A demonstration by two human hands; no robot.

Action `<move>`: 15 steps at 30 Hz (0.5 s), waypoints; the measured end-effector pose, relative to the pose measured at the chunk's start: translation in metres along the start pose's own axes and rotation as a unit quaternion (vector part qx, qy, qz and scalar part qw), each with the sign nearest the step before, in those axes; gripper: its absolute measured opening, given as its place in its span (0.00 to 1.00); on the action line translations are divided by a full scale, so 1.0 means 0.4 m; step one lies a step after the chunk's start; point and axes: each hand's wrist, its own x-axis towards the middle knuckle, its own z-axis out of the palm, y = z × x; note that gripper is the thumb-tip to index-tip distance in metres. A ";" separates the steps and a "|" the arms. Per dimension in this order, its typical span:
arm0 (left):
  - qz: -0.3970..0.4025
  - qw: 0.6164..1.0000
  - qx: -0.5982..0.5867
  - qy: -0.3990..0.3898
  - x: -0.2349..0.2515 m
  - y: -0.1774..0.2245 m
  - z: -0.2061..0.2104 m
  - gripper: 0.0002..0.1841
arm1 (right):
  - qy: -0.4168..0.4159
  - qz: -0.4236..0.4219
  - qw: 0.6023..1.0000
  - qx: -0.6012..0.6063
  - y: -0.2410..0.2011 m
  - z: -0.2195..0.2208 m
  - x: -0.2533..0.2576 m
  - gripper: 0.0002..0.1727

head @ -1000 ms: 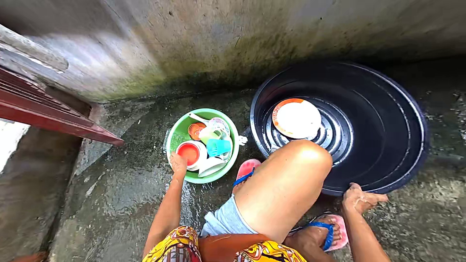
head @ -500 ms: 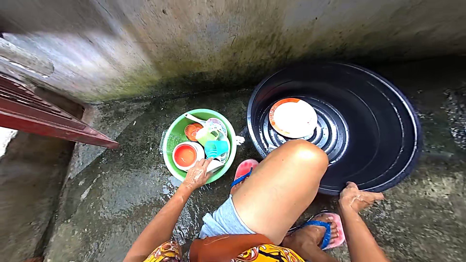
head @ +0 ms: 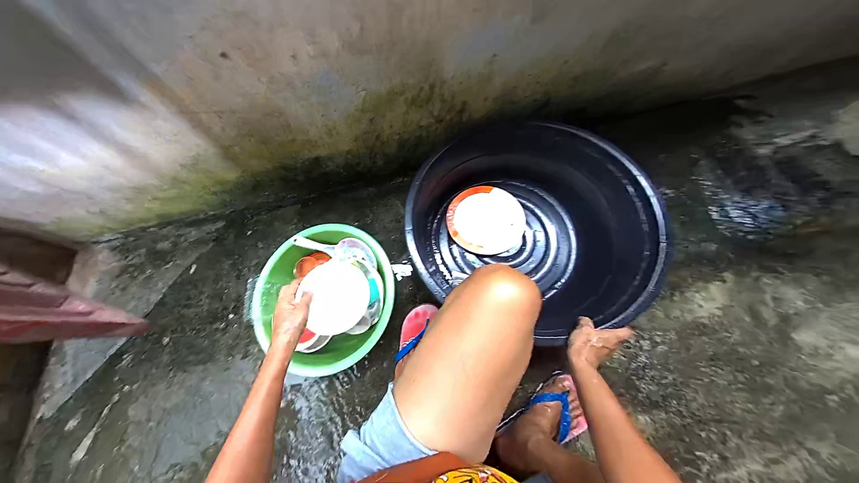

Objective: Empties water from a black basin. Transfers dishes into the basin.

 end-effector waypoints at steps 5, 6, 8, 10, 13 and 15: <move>0.043 0.994 -0.080 -0.063 0.112 0.253 0.240 0.22 | -0.006 0.019 1.000 -0.019 -0.019 -0.006 -0.012 0.46; 0.057 0.993 -0.056 -0.091 0.140 0.296 0.290 0.22 | -0.006 0.023 1.000 -0.018 -0.019 -0.004 -0.013 0.46; 0.096 0.984 0.024 -0.149 0.194 0.365 0.394 0.21 | -0.005 0.032 0.999 -0.016 -0.023 -0.003 -0.014 0.46; 0.115 0.969 0.098 -0.197 0.233 0.416 0.502 0.20 | -0.004 0.044 0.999 -0.014 -0.027 -0.001 -0.015 0.45; 0.077 0.956 0.130 -0.250 0.274 0.443 0.655 0.19 | -0.009 0.054 0.998 -0.007 -0.025 0.006 -0.009 0.45; -0.003 0.963 0.057 -0.263 0.297 0.422 0.754 0.20 | -0.003 0.054 0.998 0.009 -0.016 0.018 -0.004 0.45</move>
